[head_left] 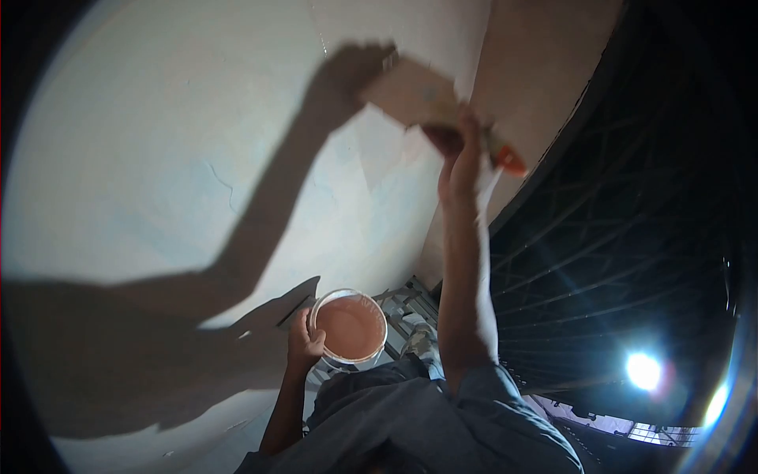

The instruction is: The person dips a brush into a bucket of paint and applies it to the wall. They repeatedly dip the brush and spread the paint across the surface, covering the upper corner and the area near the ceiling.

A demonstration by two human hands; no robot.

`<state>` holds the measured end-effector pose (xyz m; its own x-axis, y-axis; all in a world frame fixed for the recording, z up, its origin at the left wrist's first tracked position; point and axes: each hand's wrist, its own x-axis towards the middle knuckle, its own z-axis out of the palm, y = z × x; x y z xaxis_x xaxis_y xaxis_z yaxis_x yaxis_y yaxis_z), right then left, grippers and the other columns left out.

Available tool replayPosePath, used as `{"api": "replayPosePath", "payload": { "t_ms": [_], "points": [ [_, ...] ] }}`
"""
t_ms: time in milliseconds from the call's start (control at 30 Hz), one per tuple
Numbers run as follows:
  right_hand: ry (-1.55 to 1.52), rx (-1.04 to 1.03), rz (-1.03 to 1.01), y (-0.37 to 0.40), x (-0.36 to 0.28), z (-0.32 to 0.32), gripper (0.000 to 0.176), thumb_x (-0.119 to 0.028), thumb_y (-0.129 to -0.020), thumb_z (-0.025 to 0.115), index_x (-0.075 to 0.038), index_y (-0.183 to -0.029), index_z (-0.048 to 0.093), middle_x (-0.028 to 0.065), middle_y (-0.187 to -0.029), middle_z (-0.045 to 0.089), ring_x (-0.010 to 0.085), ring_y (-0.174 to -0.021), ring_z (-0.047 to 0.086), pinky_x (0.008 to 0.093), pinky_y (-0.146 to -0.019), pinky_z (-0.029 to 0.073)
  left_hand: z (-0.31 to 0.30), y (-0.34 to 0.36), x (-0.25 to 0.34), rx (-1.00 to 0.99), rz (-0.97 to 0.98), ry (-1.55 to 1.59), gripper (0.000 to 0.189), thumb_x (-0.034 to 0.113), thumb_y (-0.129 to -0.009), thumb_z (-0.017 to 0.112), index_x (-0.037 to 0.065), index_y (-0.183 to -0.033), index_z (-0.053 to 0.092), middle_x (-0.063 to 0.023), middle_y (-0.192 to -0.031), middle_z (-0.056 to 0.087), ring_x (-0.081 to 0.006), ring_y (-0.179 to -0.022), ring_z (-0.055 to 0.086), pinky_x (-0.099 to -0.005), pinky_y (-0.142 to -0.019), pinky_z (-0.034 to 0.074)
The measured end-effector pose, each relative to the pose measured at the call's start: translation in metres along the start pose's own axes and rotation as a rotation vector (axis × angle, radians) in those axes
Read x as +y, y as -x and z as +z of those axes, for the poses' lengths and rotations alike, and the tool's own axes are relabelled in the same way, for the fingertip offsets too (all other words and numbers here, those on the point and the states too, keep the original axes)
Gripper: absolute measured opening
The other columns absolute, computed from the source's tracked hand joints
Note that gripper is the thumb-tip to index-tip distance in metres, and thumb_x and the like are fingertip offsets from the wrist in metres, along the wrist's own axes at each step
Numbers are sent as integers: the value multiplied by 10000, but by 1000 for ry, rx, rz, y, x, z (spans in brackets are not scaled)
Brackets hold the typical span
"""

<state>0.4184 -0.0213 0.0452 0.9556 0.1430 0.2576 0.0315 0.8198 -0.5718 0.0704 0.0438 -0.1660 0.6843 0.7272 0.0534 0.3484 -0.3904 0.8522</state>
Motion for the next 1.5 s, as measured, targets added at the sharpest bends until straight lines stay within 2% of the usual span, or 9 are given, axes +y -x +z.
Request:
{"api": "replayPosePath", "payload": {
  "t_ms": [200, 467, 567, 733, 867, 1167, 1333, 1367, 1500],
  "points": [
    [-86, -177, 8, -3, -4, 21, 327, -186, -874, 652, -3, -1104, 507, 142, -980, 620, 232, -816, 672, 381, -767, 601, -2, 4, 15, 1, -99, 46, 418, 17, -723, 541, -18, -1138, 513, -167, -930, 629, -243, -810, 633, -354, -749, 493],
    [246, 229, 365, 130, 136, -200, 199, -121, -907, 615, -3, -1053, 549, 128, -1026, 603, 227, -872, 658, 387, -775, 596, 4, 8, -1, 52, -186, -45, 461, 50, -718, 555, -23, -1173, 532, -226, -993, 645, -304, -897, 662, -383, -799, 508],
    [281, 276, 440, 145, 141, -206, 204, -120, -907, 609, -8, -1065, 544, 135, -1024, 603, 241, -857, 665, 395, -790, 588, 1, 3, 1, 10, -280, 11, 466, 54, -716, 549, -26, -1175, 533, -240, -1023, 645, -318, -933, 663, -390, -824, 510],
    [343, 158, 373, 115, 116, -134, 208, -137, -919, 599, -11, -1073, 542, 151, -1024, 599, 248, -849, 672, 389, -780, 591, -4, 2, 30, -34, -460, -5, 465, 60, -724, 554, -16, -1181, 521, -222, -975, 645, -320, -880, 664, -400, -772, 514],
    [198, 43, 80, 66, 32, -14, 303, -153, -894, 641, -48, -1134, 488, 108, -1060, 580, 198, -778, 665, 351, -703, 610, 0, 11, -3, 41, -36, -43, 446, 41, -712, 565, -9, -1153, 520, -188, -937, 625, -313, -870, 643, -387, -775, 504],
    [-207, -242, -114, 15, -46, 105, 264, -170, -884, 637, -4, -1047, 512, 153, -1019, 598, 271, -841, 683, 409, -809, 601, 0, 12, 4, 66, -89, -49, 447, 50, -695, 598, -3, -1134, 537, -196, -992, 619, -334, -898, 632, -388, -797, 493],
    [-66, -51, 110, 47, 37, 13, 203, -209, -936, 601, -42, -1033, 541, 95, -1006, 602, 179, -824, 646, 352, -766, 578, 5, 16, -12, 81, -85, -24, 438, 53, -696, 595, 1, -1127, 536, -200, -974, 617, -352, -889, 626, -396, -793, 491],
    [-64, 33, 174, 65, 49, -15, 412, -178, -896, 648, -14, -1224, 457, 139, -1089, 588, 226, -943, 623, 378, -777, 591, 6, 14, -16, 88, -30, -29, 438, 54, -698, 596, 0, -1128, 535, -204, -969, 616, -364, -892, 624, -401, -794, 490],
    [144, 209, 315, 116, 84, -115, 314, -136, -885, 649, -39, -1133, 481, 139, -1055, 590, 240, -823, 663, 398, -747, 603, 3, 13, -17, 47, -49, -89, 437, 77, -697, 616, 2, -1119, 533, -229, -965, 611, -398, -918, 614, -428, -792, 487]
  ]
}}
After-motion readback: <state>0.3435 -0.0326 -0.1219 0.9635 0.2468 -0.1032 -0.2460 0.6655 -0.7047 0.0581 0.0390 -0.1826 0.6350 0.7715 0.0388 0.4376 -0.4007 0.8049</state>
